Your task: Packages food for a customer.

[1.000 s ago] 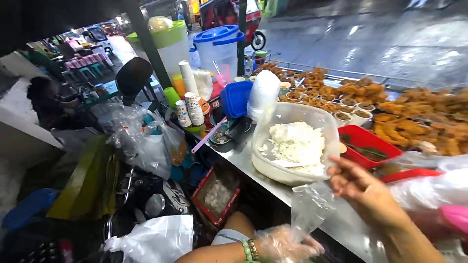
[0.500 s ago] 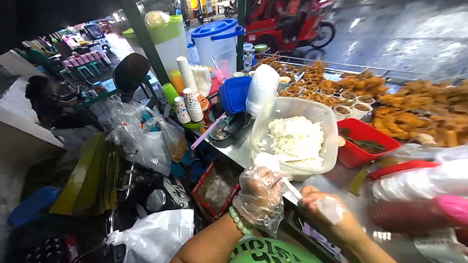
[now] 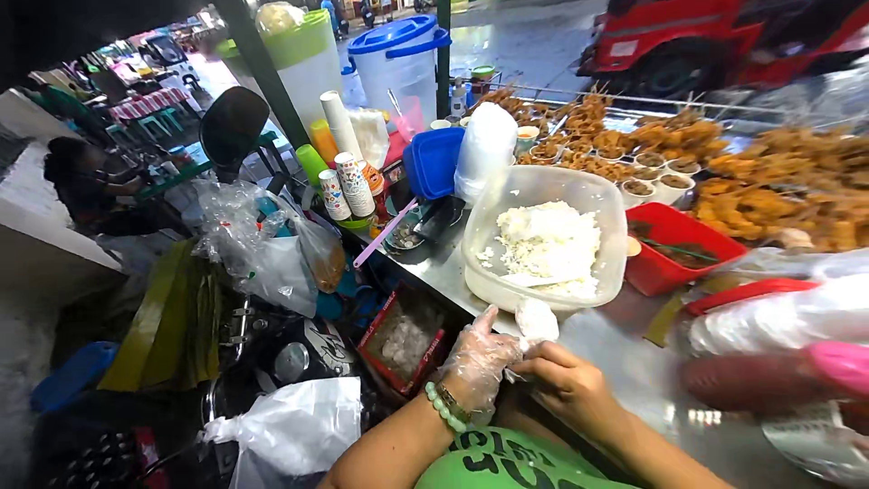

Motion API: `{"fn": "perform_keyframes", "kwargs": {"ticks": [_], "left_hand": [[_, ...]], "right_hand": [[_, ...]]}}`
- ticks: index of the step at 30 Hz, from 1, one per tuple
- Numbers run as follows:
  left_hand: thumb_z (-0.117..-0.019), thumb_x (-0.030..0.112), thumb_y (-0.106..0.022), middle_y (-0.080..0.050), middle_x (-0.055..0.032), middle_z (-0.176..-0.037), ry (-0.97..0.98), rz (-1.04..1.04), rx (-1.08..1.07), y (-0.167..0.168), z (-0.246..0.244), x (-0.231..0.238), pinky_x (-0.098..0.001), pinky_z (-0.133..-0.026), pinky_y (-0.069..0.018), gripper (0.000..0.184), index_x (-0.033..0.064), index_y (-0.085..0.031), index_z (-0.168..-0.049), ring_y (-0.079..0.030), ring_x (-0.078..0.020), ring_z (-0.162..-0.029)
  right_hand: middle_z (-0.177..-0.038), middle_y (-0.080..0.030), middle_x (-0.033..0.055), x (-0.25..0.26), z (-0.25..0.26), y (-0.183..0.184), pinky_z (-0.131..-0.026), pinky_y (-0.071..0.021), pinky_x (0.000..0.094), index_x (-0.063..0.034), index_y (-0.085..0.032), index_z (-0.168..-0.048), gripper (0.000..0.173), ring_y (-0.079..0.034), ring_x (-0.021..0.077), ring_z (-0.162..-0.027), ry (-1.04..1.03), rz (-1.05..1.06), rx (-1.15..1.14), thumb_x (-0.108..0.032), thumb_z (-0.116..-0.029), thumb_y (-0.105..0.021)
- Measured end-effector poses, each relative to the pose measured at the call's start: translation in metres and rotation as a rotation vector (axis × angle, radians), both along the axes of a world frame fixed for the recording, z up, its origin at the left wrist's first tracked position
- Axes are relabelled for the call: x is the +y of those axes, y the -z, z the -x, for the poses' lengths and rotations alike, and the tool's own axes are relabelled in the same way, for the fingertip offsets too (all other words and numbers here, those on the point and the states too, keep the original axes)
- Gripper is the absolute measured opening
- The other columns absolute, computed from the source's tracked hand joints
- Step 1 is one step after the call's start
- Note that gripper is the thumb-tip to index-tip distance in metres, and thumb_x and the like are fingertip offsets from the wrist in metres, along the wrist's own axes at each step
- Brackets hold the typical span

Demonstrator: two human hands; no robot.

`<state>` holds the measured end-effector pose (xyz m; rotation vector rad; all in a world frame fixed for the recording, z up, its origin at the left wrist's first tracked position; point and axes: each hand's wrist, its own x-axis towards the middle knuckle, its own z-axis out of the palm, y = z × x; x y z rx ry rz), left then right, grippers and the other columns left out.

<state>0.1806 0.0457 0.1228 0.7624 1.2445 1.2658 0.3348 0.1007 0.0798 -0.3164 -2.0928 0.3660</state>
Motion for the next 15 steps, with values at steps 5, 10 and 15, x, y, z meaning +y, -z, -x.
{"fn": "perform_keyframes", "kwargs": {"ticks": [5,10,15], "left_hand": [[-0.0797,-0.008,-0.073,-0.071,-0.0111,-0.087,0.032,-0.160,0.204,0.003,-0.010,-0.009,-0.0237,-0.075,-0.0569,0.095,-0.0077,-0.017,-0.156,-0.068,-0.0075,-0.076],[-0.0863,-0.007,-0.068,-0.071,-0.0130,-0.091,0.144,-0.658,0.406,0.020,-0.016,-0.014,-0.0246,-0.083,-0.0567,0.053,-0.0188,-0.050,-0.135,-0.068,-0.0093,-0.083],[-0.1057,0.011,-0.045,-0.041,-0.0263,-0.157,0.351,-0.247,0.690,0.024,0.001,-0.019,-0.0422,-0.116,-0.0392,0.051,-0.0049,-0.038,-0.154,-0.047,-0.0324,-0.142]], "right_hand": [[-0.116,-0.066,0.0186,0.006,-0.007,0.007,-0.095,-0.0484,0.0509,-0.0105,-0.068,-0.119,0.040,-0.061,0.0374,-0.109,0.212,0.106,-0.118,-0.030,-0.0854,-0.065],[-0.102,-0.075,0.0182,-0.007,-0.019,0.021,-0.090,-0.0586,0.0451,0.0052,-0.073,-0.110,0.027,-0.074,0.0266,-0.097,0.036,0.612,-0.410,-0.014,-0.0923,-0.067],[-0.100,-0.073,0.0115,-0.003,-0.035,0.034,-0.086,-0.0584,0.0403,0.0017,-0.069,-0.116,0.035,-0.070,0.0154,-0.089,0.106,1.126,-0.488,-0.030,-0.0999,-0.066]]}}
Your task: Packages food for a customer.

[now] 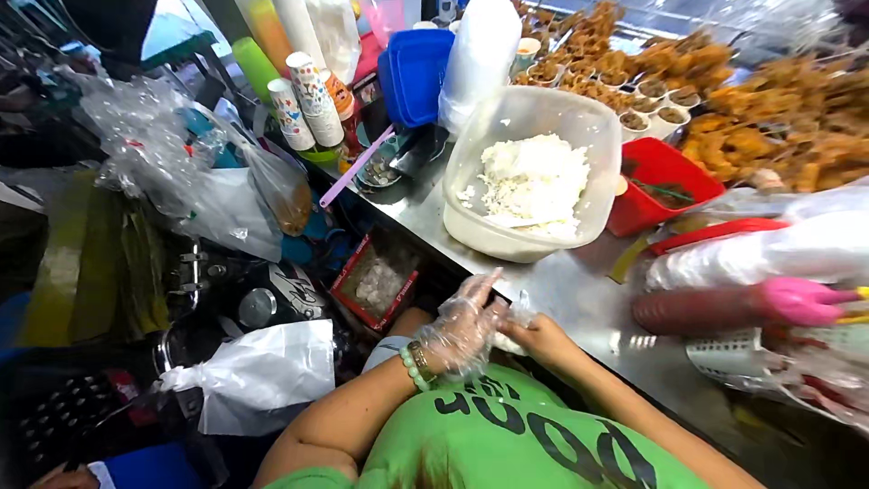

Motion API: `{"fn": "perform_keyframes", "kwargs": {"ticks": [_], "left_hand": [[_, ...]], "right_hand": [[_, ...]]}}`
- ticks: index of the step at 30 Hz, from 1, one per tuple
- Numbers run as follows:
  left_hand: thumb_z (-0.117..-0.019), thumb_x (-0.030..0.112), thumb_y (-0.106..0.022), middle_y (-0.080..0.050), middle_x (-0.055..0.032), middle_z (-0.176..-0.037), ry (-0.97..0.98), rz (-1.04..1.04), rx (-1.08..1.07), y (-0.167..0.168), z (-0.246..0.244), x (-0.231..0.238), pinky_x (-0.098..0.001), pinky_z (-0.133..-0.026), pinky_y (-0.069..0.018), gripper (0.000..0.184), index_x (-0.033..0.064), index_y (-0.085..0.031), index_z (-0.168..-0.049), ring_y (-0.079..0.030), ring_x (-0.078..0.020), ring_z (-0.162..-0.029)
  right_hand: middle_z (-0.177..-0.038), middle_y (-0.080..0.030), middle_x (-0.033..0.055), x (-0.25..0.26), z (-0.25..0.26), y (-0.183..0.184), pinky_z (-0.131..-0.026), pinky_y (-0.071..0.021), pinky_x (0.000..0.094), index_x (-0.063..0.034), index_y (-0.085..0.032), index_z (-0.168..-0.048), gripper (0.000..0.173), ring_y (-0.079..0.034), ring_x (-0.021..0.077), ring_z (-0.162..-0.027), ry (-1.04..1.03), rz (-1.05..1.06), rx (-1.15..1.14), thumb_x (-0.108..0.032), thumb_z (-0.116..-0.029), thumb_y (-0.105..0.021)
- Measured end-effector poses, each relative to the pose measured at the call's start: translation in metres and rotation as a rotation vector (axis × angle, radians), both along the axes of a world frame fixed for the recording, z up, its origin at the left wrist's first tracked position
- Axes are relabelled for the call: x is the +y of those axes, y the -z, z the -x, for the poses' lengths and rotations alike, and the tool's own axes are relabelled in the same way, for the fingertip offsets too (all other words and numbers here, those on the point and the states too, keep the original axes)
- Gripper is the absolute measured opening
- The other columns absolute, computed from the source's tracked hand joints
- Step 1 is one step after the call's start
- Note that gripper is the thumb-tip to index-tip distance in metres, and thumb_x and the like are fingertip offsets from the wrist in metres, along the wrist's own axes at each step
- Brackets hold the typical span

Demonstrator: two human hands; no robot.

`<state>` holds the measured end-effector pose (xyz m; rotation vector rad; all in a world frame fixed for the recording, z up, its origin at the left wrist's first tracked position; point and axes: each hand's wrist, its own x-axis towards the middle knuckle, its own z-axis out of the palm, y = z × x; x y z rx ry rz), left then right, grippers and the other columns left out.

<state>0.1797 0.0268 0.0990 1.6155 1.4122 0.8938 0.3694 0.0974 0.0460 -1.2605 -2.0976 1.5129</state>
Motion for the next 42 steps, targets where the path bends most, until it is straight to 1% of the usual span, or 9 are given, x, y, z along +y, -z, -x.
{"fn": "perform_keyframes", "kwargs": {"ticks": [3,5,9,15,20,26,29,33,42], "left_hand": [[-0.1134,0.030,-0.026,-0.041,-0.0158,-0.159,-0.209,0.499,-0.539,0.025,0.002,0.001,-0.0500,-0.103,-0.0492,0.051,0.0087,-0.033,-0.160,-0.050,-0.0295,-0.137],[-0.1109,0.047,-0.026,-0.064,-0.0125,-0.127,-0.350,0.672,-0.920,0.041,0.008,0.002,-0.0492,-0.081,-0.0574,0.052,0.0132,-0.050,-0.143,-0.066,-0.0266,-0.106],[-0.1130,0.023,-0.023,-0.067,-0.0053,-0.084,-0.602,0.577,-1.201,0.064,0.033,0.005,-0.0252,-0.060,-0.0558,0.039,0.0018,-0.054,-0.121,-0.065,-0.0119,-0.066],[-0.1097,0.052,-0.016,-0.047,-0.0194,-0.146,-0.993,0.327,-1.134,0.086,0.098,0.022,-0.0582,-0.096,-0.0518,0.060,0.0142,-0.030,-0.155,-0.055,-0.0345,-0.125],[-0.1112,0.045,-0.027,-0.037,-0.0268,-0.153,-1.059,0.485,-0.955,0.083,0.106,0.017,-0.0565,-0.093,-0.0530,0.059,0.0083,-0.023,-0.158,-0.055,-0.0419,-0.124],[-0.1113,0.030,-0.034,-0.048,-0.0247,-0.141,-0.992,0.571,-0.920,0.076,0.076,0.016,-0.0442,-0.086,-0.0549,0.048,0.0014,-0.034,-0.150,-0.061,-0.0326,-0.108],[-0.1107,0.023,-0.031,-0.067,-0.0180,-0.122,-0.670,0.634,-0.959,0.052,0.059,0.005,-0.0370,-0.077,-0.0574,0.041,0.0002,-0.050,-0.139,-0.070,-0.0253,-0.093],[-0.1083,0.011,-0.040,-0.073,-0.0125,-0.108,-0.419,0.342,-0.740,0.016,0.055,0.000,-0.0331,-0.075,-0.0609,0.033,-0.0048,-0.057,-0.132,-0.073,-0.0194,-0.087],[-0.0912,0.016,-0.074,-0.056,-0.0110,-0.140,-0.569,-0.254,-0.095,-0.046,0.043,0.076,-0.0326,-0.078,-0.0578,0.068,0.0140,-0.043,-0.151,-0.066,-0.0137,-0.097]], "right_hand": [[-0.112,-0.069,0.0121,0.001,0.011,-0.006,-0.082,-0.0599,0.0356,0.0000,-0.052,-0.140,0.052,-0.070,0.0146,-0.090,0.037,0.239,0.073,-0.031,-0.1002,-0.065],[-0.119,-0.070,0.0124,-0.003,0.025,-0.019,-0.087,-0.0616,0.0352,-0.0025,-0.035,-0.154,0.069,-0.072,0.0155,-0.097,-0.057,0.348,0.122,-0.029,-0.0984,-0.066],[-0.133,-0.066,0.0116,-0.003,0.043,-0.036,-0.093,-0.0589,0.0299,0.0021,-0.032,-0.157,0.073,-0.071,0.0112,-0.105,-0.183,0.248,0.213,-0.023,-0.0984,-0.068],[-0.116,-0.071,0.0091,0.032,0.028,-0.079,-0.085,-0.0575,0.0251,-0.0008,-0.068,-0.127,0.032,-0.068,0.0061,-0.091,-0.073,-0.080,0.214,-0.020,-0.1010,-0.064],[-0.112,-0.071,0.0163,0.108,0.029,-0.120,-0.083,-0.0583,0.0405,-0.0013,-0.073,-0.120,0.024,-0.070,0.0221,-0.090,0.143,-0.560,0.104,-0.014,-0.1021,-0.062],[-0.150,-0.044,0.0351,0.226,0.085,-0.108,-0.105,-0.0404,0.0714,-0.0195,-0.062,-0.145,0.051,-0.047,0.0555,-0.133,0.130,-0.418,-0.347,-0.048,-0.1026,-0.060],[-0.160,-0.028,0.0368,0.254,0.093,-0.086,-0.107,-0.0307,0.0795,-0.0070,-0.063,-0.142,0.061,-0.029,0.0615,-0.144,0.118,-0.317,-0.572,-0.053,-0.1026,-0.057],[-0.131,-0.059,0.0371,0.257,0.082,-0.096,-0.104,-0.0396,0.0737,0.0120,-0.066,-0.119,0.050,-0.054,0.0540,-0.128,0.183,-0.399,-0.457,-0.033,-0.1112,-0.044],[-0.107,-0.075,0.0200,0.113,0.068,-0.128,-0.091,-0.0578,0.0444,0.0003,-0.080,-0.102,0.016,-0.072,0.0319,-0.101,0.106,-1.033,0.238,-0.009,-0.0940,-0.070]]}}
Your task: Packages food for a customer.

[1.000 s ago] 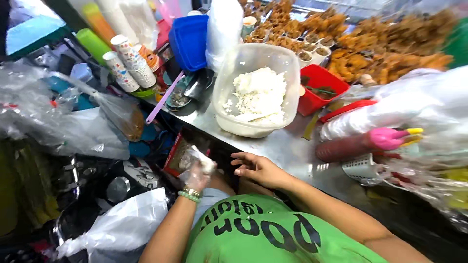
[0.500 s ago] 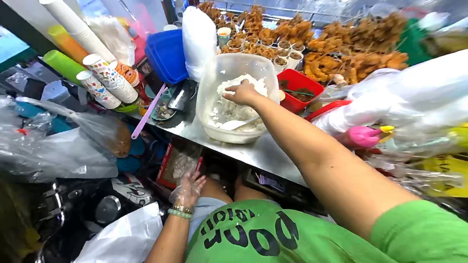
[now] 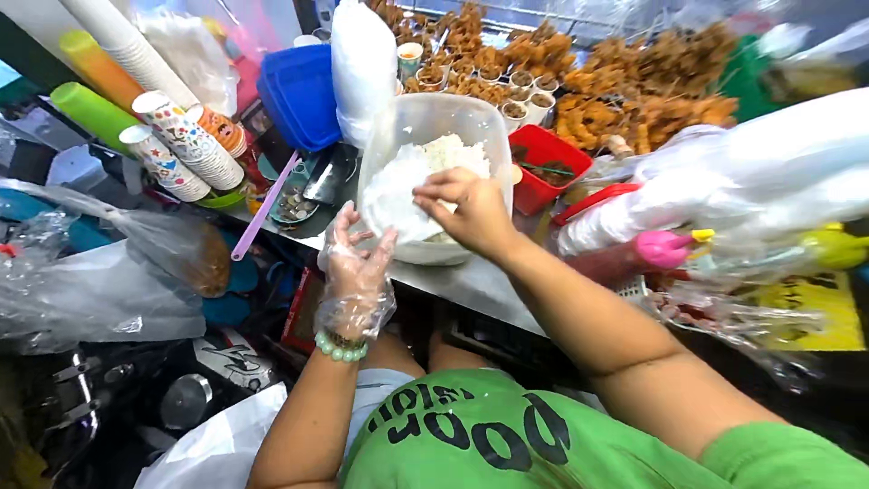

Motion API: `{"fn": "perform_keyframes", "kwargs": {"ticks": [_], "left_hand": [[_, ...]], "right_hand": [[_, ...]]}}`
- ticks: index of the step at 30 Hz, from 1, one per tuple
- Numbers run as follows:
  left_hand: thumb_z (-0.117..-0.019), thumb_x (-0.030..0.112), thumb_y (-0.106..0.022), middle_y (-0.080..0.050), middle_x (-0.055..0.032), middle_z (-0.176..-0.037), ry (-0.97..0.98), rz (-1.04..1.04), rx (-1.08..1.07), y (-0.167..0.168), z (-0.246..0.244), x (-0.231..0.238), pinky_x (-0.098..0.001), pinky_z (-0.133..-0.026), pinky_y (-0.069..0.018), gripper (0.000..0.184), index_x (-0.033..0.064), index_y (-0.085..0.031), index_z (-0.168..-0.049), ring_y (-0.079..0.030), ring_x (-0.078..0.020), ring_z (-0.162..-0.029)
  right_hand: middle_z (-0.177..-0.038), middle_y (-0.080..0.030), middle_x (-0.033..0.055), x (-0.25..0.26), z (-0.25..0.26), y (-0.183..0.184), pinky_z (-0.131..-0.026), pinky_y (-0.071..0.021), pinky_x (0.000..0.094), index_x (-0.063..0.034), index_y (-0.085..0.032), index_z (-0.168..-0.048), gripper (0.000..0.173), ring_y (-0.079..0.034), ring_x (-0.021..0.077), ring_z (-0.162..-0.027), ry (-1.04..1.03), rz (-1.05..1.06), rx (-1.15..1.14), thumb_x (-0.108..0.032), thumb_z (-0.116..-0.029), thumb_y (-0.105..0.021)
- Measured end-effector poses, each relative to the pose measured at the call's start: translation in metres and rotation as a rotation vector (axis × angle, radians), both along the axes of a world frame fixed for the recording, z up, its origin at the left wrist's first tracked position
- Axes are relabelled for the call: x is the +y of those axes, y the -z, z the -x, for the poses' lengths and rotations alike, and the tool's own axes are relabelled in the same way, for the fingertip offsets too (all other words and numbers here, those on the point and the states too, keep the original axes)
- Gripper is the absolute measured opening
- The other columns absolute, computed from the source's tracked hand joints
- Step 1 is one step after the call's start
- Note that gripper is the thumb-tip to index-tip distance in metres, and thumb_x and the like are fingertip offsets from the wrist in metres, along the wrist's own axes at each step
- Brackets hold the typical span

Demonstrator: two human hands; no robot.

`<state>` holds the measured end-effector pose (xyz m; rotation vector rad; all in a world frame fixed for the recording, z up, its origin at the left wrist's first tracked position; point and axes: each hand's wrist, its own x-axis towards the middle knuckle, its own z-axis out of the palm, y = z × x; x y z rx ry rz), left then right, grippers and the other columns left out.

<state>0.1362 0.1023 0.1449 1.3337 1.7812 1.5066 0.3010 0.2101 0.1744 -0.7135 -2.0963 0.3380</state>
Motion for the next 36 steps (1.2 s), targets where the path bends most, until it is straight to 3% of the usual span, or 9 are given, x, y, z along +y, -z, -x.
{"fn": "perform_keyframes", "kwargs": {"ticks": [3,5,10,15,19,23,28,34,36], "left_hand": [[-0.0890,0.009,-0.074,-0.068,-0.0138,-0.119,-0.118,-0.044,0.025,0.008,-0.006,0.019,-0.0439,-0.082,-0.0559,0.053,0.0116,-0.058,-0.139,-0.067,-0.0227,-0.095],[-0.0929,0.001,-0.066,-0.068,-0.0062,-0.110,-0.077,-0.116,-0.211,0.012,-0.007,0.024,-0.0306,-0.081,-0.0563,0.043,0.0078,-0.059,-0.135,-0.065,-0.0108,-0.090],[-0.0992,-0.005,-0.054,-0.069,-0.0029,-0.104,0.055,-0.154,-0.720,-0.002,-0.018,0.015,-0.0300,-0.077,-0.0607,0.027,0.0051,-0.058,-0.124,-0.069,-0.0115,-0.088],[-0.1034,0.001,-0.048,-0.070,-0.0033,-0.102,0.049,-0.162,-0.590,-0.002,-0.010,0.008,-0.0317,-0.078,-0.0611,0.022,0.0037,-0.062,-0.121,-0.070,-0.0117,-0.089],[-0.1062,0.008,-0.047,-0.070,-0.0038,-0.097,-0.019,-0.169,-0.376,-0.009,0.001,0.000,-0.0315,-0.077,-0.0612,0.021,0.0007,-0.063,-0.118,-0.070,-0.0111,-0.086],[-0.1104,0.009,-0.035,-0.068,-0.0105,-0.100,-0.231,-0.232,-0.493,-0.014,0.025,0.000,-0.0366,-0.068,-0.0630,0.027,-0.0016,-0.054,-0.127,-0.072,-0.0191,-0.081],[-0.1105,0.007,-0.034,-0.065,-0.0111,-0.104,-0.315,-0.309,-0.460,-0.012,0.021,-0.006,-0.0337,-0.068,-0.0630,0.028,-0.0037,-0.051,-0.130,-0.071,-0.0170,-0.083],[-0.0914,-0.010,-0.061,-0.070,-0.0176,-0.107,-0.144,-0.150,-0.285,0.016,-0.018,0.002,-0.0304,-0.085,-0.0611,0.031,-0.0125,-0.059,-0.122,-0.072,-0.0147,-0.093],[-0.0885,-0.011,-0.064,-0.069,-0.0164,-0.105,-0.102,-0.091,-0.266,0.019,-0.031,0.002,-0.0284,-0.086,-0.0586,0.037,-0.0110,-0.059,-0.125,-0.069,-0.0123,-0.094]], "right_hand": [[-0.089,-0.073,0.0136,-0.028,0.000,0.016,-0.079,-0.0595,0.0356,-0.0007,-0.078,-0.092,0.008,-0.071,0.0248,-0.085,-0.018,-0.163,0.063,-0.006,-0.0866,-0.075],[-0.081,-0.070,0.0113,-0.033,-0.005,0.025,-0.070,-0.0591,0.0350,0.0011,-0.071,-0.096,0.014,-0.068,0.0224,-0.074,0.036,-0.185,0.036,-0.004,-0.0832,-0.072],[-0.082,-0.066,0.0088,-0.029,-0.025,0.024,-0.061,-0.0522,0.0301,0.0003,-0.070,-0.110,0.026,-0.060,0.0146,-0.067,-0.005,0.330,0.147,-0.004,-0.0855,-0.076],[-0.132,-0.061,0.0057,-0.023,-0.030,0.013,-0.066,-0.0505,0.0205,-0.0107,-0.045,-0.152,0.063,-0.059,0.0041,-0.080,-0.270,0.715,0.370,-0.014,-0.0940,-0.069],[-0.078,-0.069,-0.0020,-0.002,-0.017,0.009,-0.061,-0.0513,0.0196,0.0015,-0.073,-0.100,0.010,-0.058,-0.0006,-0.063,-0.167,0.753,0.326,-0.006,-0.0963,-0.067],[-0.097,-0.071,0.0128,0.060,-0.022,0.003,-0.075,-0.0576,0.0339,0.0041,-0.069,-0.118,0.025,-0.066,0.0143,-0.076,0.158,0.668,0.268,-0.015,-0.1033,-0.061],[-0.152,-0.040,0.0362,0.104,-0.035,-0.020,-0.109,-0.0422,0.0646,-0.0080,-0.019,-0.165,0.074,-0.050,0.0526,-0.134,0.449,0.631,-0.241,-0.021,-0.1050,-0.059],[-0.134,-0.061,0.0178,-0.005,-0.005,-0.008,-0.090,-0.0570,0.0478,-0.0146,-0.054,-0.151,0.083,-0.064,0.0291,-0.111,-0.259,0.423,-0.194,-0.028,-0.0778,-0.091],[-0.115,-0.069,0.0170,-0.021,-0.002,0.010,-0.090,-0.0566,0.0503,-0.0079,-0.068,-0.133,0.056,-0.068,0.0292,-0.102,-0.280,0.422,-0.239,-0.021,-0.0821,-0.087]]}}
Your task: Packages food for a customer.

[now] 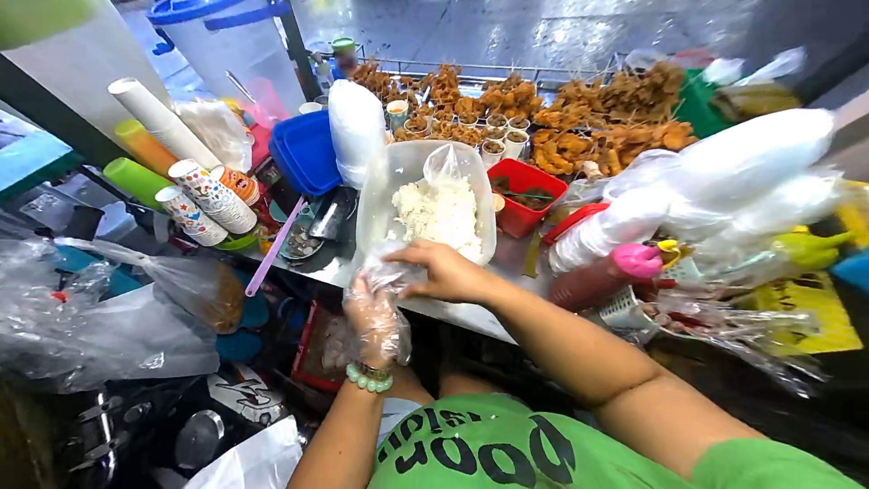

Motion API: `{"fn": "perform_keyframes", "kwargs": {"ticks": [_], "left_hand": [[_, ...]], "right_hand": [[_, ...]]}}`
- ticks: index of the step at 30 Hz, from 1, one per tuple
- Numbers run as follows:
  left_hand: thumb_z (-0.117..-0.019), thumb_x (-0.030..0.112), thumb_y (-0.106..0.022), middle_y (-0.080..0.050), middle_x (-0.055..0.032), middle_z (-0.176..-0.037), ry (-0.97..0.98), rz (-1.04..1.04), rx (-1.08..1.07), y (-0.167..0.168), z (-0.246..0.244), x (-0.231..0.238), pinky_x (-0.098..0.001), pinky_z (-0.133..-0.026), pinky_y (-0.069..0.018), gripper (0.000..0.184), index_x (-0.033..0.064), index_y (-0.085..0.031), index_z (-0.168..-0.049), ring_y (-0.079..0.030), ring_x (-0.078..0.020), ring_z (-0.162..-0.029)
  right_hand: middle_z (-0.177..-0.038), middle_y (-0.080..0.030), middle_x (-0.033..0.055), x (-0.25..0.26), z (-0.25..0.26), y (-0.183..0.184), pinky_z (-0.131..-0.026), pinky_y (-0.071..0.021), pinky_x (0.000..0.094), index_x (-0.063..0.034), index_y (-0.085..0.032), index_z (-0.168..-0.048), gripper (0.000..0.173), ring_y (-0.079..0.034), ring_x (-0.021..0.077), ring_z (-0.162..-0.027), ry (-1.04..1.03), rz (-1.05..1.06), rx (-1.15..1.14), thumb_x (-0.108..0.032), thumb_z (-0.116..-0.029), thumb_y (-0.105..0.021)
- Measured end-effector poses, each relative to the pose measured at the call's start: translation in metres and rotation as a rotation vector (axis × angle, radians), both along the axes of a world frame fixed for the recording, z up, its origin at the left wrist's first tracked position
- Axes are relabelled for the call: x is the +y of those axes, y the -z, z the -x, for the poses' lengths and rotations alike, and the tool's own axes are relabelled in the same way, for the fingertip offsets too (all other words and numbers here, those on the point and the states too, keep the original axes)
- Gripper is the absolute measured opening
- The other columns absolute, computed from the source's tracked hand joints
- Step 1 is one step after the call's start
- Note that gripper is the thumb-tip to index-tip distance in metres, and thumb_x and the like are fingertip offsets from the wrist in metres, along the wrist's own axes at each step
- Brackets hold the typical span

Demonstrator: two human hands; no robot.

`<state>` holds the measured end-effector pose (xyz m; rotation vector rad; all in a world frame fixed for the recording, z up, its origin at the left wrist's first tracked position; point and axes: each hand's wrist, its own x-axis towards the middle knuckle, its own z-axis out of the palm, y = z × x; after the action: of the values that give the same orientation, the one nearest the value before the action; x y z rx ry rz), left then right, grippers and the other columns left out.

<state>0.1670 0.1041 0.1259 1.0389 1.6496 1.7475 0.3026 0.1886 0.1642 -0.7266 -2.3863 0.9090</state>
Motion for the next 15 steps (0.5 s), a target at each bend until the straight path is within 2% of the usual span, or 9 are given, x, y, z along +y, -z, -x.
{"fn": "perform_keyframes", "kwargs": {"ticks": [2,4,5,7,8,10,12,13,15], "left_hand": [[-0.0885,-0.014,-0.060,-0.071,-0.0135,-0.099,0.095,-0.064,-0.133,0.004,-0.003,-0.002,-0.0296,-0.083,-0.0609,0.045,-0.0110,-0.050,-0.132,-0.071,-0.0120,-0.088],[-0.0930,-0.013,-0.056,-0.071,-0.0096,-0.096,0.207,-0.093,-0.320,-0.001,-0.003,-0.007,-0.0312,-0.081,-0.0606,0.042,-0.0072,-0.046,-0.134,-0.071,-0.0121,-0.085],[-0.0953,-0.011,-0.052,-0.070,-0.0075,-0.095,0.287,-0.105,-0.416,-0.005,-0.003,-0.010,-0.0324,-0.081,-0.0602,0.038,-0.0044,-0.046,-0.132,-0.070,-0.0123,-0.083],[-0.0961,-0.009,-0.051,-0.072,-0.0045,-0.094,0.441,-0.125,-0.512,-0.009,-0.004,-0.016,-0.0321,-0.083,-0.0602,0.030,-0.0011,-0.052,-0.125,-0.071,-0.0124,-0.085],[-0.0951,-0.009,-0.055,-0.073,-0.0067,-0.097,0.488,-0.108,-0.493,-0.011,-0.006,-0.018,-0.0331,-0.087,-0.0605,0.030,-0.0029,-0.054,-0.124,-0.072,-0.0142,-0.090],[-0.0843,-0.011,-0.070,-0.073,-0.0080,-0.090,0.375,0.018,-0.308,-0.018,-0.006,-0.015,-0.0295,-0.078,-0.0614,0.039,-0.0052,-0.058,-0.121,-0.072,-0.0126,-0.082],[-0.0776,-0.009,-0.075,-0.060,-0.0004,-0.070,0.124,0.128,0.000,-0.018,0.003,-0.007,-0.0228,-0.062,-0.0510,0.045,-0.0017,-0.063,-0.120,-0.057,-0.0059,-0.062],[-0.0757,-0.008,-0.074,-0.053,0.0009,-0.068,0.024,0.122,0.134,-0.015,0.010,-0.003,-0.0223,-0.060,-0.0459,0.048,-0.0012,-0.063,-0.122,-0.051,-0.0056,-0.060],[-0.0716,-0.006,-0.073,-0.053,0.0028,-0.069,-0.070,0.010,0.327,-0.007,0.022,0.002,-0.0200,-0.059,-0.0433,0.046,-0.0016,-0.064,-0.117,-0.049,-0.0033,-0.060]], "right_hand": [[-0.096,-0.072,0.0125,-0.001,-0.009,0.017,-0.084,-0.0565,0.0421,-0.0008,-0.077,-0.103,0.021,-0.068,0.0212,-0.089,0.108,0.103,0.073,-0.012,-0.0857,-0.082],[-0.081,-0.069,0.0015,0.000,-0.019,0.029,-0.074,-0.0545,0.0263,-0.0006,-0.073,-0.089,0.004,-0.063,0.0054,-0.075,0.208,0.391,0.241,-0.005,-0.0893,-0.075],[-0.076,-0.067,-0.0010,-0.002,-0.021,0.034,-0.069,-0.0552,0.0233,-0.0009,-0.071,-0.087,0.005,-0.062,0.0030,-0.068,0.261,0.547,0.351,-0.001,-0.0918,-0.069],[-0.078,-0.069,0.0011,-0.008,-0.017,0.037,-0.071,-0.0589,0.0256,0.0008,-0.069,-0.094,0.009,-0.066,0.0065,-0.070,0.357,0.792,0.520,0.004,-0.0972,-0.061],[-0.082,-0.071,0.0036,-0.013,-0.014,0.034,-0.073,-0.0601,0.0271,0.0021,-0.069,-0.101,0.012,-0.068,0.0091,-0.073,0.385,0.894,0.595,0.006,-0.0989,-0.057],[-0.089,-0.070,0.0057,-0.019,-0.011,0.022,-0.073,-0.0599,0.0276,0.0001,-0.064,-0.120,0.025,-0.068,0.0112,-0.075,0.350,1.081,0.709,0.006,-0.1029,-0.047],[-0.078,-0.065,0.0002,-0.024,-0.013,0.016,-0.062,-0.0527,0.0203,-0.0029,-0.064,-0.124,0.031,-0.059,0.0041,-0.063,0.212,1.039,0.708,0.004,-0.1004,-0.045],[-0.075,-0.063,-0.0027,-0.025,-0.015,0.014,-0.061,-0.0500,0.0185,-0.0033,-0.066,-0.121,0.030,-0.056,0.0014,-0.061,0.133,0.917,0.646,0.002,-0.0972,-0.048],[-0.082,-0.067,-0.0017,-0.023,-0.018,0.010,-0.067,-0.0526,0.0211,-0.0033,-0.068,-0.119,0.032,-0.059,0.0014,-0.068,0.077,0.533,0.416,0.003,-0.0886,-0.059]]}}
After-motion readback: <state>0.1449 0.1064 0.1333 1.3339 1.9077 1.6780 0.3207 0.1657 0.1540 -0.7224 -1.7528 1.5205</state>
